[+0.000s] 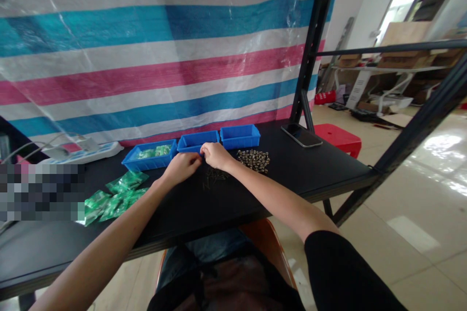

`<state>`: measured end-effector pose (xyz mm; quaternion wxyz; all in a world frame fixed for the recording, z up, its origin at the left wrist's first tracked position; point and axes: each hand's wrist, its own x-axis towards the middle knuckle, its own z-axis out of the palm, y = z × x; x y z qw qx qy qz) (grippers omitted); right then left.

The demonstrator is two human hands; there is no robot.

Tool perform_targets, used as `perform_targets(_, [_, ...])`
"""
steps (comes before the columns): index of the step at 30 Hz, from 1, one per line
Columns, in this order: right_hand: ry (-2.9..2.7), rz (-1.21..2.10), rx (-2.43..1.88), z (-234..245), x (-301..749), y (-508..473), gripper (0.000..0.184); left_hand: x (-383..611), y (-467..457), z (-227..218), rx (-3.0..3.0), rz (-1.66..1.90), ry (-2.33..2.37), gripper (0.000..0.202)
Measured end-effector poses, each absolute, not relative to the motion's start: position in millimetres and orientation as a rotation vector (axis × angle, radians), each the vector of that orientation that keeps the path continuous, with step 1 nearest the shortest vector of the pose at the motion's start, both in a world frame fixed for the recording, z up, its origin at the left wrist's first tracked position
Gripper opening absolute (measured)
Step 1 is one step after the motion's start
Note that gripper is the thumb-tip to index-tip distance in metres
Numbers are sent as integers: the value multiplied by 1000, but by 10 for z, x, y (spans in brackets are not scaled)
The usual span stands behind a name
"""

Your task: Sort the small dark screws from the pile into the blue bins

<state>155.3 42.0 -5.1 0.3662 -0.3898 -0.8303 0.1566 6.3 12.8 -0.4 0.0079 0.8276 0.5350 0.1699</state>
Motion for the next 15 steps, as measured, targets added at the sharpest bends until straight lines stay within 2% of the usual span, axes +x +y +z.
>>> perform_targets(15, [-2145,441,-948,-81,1599,437,19,26,195,-47,2542,582,1613,29])
